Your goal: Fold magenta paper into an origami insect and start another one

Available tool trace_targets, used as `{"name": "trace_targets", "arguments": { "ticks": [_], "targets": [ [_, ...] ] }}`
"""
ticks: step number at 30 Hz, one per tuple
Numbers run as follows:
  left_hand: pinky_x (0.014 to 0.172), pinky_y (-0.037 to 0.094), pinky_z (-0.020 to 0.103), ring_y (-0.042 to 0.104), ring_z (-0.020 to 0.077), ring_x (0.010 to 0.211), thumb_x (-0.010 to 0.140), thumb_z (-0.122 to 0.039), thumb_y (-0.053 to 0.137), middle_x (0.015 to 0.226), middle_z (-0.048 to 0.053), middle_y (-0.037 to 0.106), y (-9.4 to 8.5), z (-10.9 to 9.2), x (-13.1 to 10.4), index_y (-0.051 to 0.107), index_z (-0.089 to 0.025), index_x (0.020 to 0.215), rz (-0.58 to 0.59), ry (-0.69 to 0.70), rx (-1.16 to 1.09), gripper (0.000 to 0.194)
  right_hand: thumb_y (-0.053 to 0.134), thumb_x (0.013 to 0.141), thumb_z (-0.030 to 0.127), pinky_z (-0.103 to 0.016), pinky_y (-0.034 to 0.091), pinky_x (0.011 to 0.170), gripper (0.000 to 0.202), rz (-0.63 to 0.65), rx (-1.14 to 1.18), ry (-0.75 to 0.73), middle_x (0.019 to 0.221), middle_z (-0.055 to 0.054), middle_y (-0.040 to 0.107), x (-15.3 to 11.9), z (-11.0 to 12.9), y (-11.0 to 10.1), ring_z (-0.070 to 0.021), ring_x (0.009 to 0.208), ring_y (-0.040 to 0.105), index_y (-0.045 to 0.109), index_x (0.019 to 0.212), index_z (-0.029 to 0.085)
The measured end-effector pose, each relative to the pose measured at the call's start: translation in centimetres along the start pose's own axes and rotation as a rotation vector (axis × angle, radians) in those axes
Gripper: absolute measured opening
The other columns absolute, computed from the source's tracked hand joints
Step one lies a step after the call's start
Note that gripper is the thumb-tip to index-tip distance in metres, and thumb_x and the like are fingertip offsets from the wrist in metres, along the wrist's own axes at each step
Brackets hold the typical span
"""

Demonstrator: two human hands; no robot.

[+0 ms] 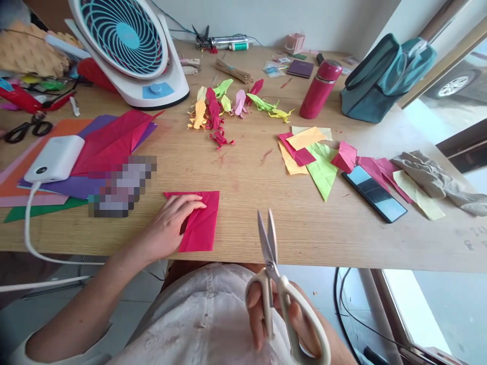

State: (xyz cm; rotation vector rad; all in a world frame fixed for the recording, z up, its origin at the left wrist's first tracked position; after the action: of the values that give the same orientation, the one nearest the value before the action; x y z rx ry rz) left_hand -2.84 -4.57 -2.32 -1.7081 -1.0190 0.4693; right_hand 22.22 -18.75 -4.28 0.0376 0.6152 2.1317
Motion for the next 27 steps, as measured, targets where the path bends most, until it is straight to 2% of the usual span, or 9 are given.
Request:
{"name": "trace_targets", "arguments": {
  "ticks": [3,10,16,22,25,27],
  "targets": [
    [0.109,0.043,0.051,0.046,0.0304,0.128,0.081,0.002,0.046,0.14,0.015,0.05,0.2,-1.0,-0.2,0.052,-0.016,0.134,0.06,-0.026,0.059,0.057,0.033,0.095,0.072,-0.033,0.04,0.069,0.062,0.016,-0.066,-0.066,0.068,-0.004,0.063,0.9,-0.3,-0.8,-0.0158,0.059,0.048,0.06,0.111,0.019],
    [0.115,0.039,0.053,0.041,0.0312,0.134,0.071,0.007,0.049,0.153,0.013,0.041,0.6,-2.7,-0.2,0.048,-0.018,0.144,0.175,-0.046,0.073,0.078,0.038,0.099,0.063,-0.03,0.044,0.066,0.058,0.076,0.03,-0.002,0.076,-0.008,0.065,1.4,-1.3,-1.4,-0.0162,0.066,0.058,0.061,0.114,0.012],
    [0.109,0.043,0.055,0.044,0.0334,0.129,0.087,-0.009,0.056,0.148,0.017,0.047,0.5,-3.9,0.7,0.051,-0.015,0.143,0.206,-0.038,0.132,0.056,0.037,0.1,0.061,-0.032,0.046,0.069,0.059,0.126,0.068,0.033,0.078,-0.009,0.063,0.6,-1.7,-1.4,-0.0159,0.067,0.056,0.063,0.113,0.009],
    [0.102,0.049,0.05,0.053,0.0312,0.118,0.088,-0.009,0.058,0.127,0.015,0.061,0.3,-5.0,2.4,0.063,-0.013,0.124,0.152,-0.021,0.143,0.037,0.036,0.095,0.07,-0.03,0.047,0.066,0.071,0.183,0.121,0.106,0.083,-0.011,0.064,0.1,-2.1,-1.7,-0.0173,0.069,0.059,0.064,0.113,0.008],
    [0.099,0.051,0.047,0.055,0.0293,0.114,0.089,-0.009,0.057,0.119,0.013,0.064,0.4,-5.3,3.2,0.067,-0.015,0.113,0.119,0.006,0.132,0.027,0.033,0.095,0.072,-0.028,0.047,0.062,0.073,0.218,0.151,0.116,0.082,-0.01,0.064,0.2,-2.0,-1.7,-0.016,0.066,0.059,0.064,0.112,0.008],
    [0.097,0.052,0.045,0.056,0.028,0.112,0.088,-0.006,0.056,0.115,0.011,0.064,0.5,-5.4,3.6,0.067,-0.016,0.11,0.115,0.008,0.127,0.027,0.032,0.095,0.073,-0.027,0.046,0.061,0.075,0.227,0.161,0.105,0.08,-0.01,0.064,0.4,-1.9,-1.6,-0.0151,0.064,0.058,0.064,0.111,0.008]
  ]
}}
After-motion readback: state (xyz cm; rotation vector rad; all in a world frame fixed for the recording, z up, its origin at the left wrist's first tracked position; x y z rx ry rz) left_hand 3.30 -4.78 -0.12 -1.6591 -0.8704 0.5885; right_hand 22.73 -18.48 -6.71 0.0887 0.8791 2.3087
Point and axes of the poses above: each hand's wrist, its own x-axis towards the middle knuckle, its own y-axis out of the palm, z = x × y, the point moved 5 cm from there along x, towards the middle knuckle
